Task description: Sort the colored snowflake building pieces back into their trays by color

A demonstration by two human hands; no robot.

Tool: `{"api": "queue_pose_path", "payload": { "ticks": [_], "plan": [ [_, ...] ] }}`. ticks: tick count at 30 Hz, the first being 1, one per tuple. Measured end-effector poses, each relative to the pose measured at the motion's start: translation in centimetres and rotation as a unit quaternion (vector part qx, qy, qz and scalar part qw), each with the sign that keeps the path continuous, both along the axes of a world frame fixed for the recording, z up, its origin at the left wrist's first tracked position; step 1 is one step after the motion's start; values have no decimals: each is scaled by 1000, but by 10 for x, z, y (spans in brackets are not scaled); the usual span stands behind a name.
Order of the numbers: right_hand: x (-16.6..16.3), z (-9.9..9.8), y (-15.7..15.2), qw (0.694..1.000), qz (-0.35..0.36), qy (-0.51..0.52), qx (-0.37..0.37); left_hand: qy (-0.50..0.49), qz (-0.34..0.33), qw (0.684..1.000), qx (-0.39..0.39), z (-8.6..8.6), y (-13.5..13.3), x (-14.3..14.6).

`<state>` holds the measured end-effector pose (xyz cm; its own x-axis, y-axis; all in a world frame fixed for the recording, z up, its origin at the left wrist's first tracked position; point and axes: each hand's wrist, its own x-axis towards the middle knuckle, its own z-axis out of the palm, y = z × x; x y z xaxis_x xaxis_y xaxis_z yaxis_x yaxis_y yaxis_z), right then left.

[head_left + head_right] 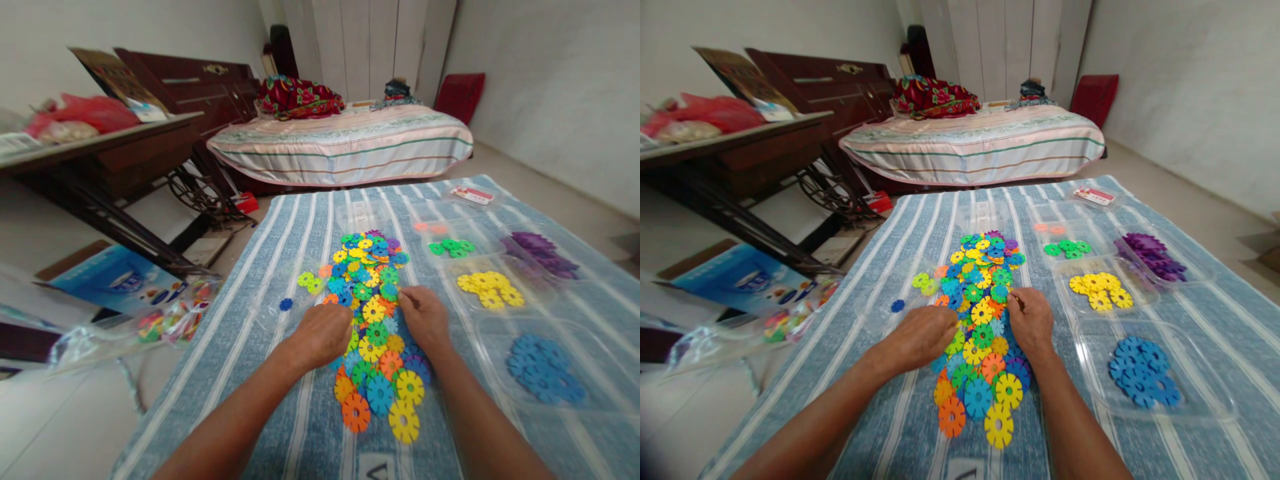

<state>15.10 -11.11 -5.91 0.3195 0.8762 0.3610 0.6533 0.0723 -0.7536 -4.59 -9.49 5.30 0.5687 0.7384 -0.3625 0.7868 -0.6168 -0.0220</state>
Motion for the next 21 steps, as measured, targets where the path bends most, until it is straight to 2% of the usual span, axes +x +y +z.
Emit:
{"api": "queue_pose_path", "payload": {
  "ticks": [6, 8, 10, 12, 14, 16, 18, 21],
  "plan": [
    [0, 0, 1, 1000, -3, -1, 0, -18, 30, 999, 36, 22, 13, 12],
    [-1, 0, 1, 1000, -4, 0, -1, -65, 22, 997, 33, 28, 20, 27],
    [-1, 0, 1, 1000, -11, -3, -8, -154, 12, 988, 8, 31, 28, 50],
    [-2, 1, 0, 1000, -20, -5, -11, -276, 20, 960, -40, 30, 36, 76],
    [-2, 2, 0, 1000, -19, -6, -9, -400, 40, 911, -95, 28, 43, 100],
    [-2, 3, 1, 1000, -12, -4, -7, -459, 40, 879, -123, 27, 47, 113],
    [-2, 4, 1, 1000, -11, -5, -10, -451, 23, 884, -121, 26, 47, 112],
    [-2, 4, 1, 1000, -14, -3, -6, -355, -10, 929, -105, 23, 41, 86]
  ]
}}
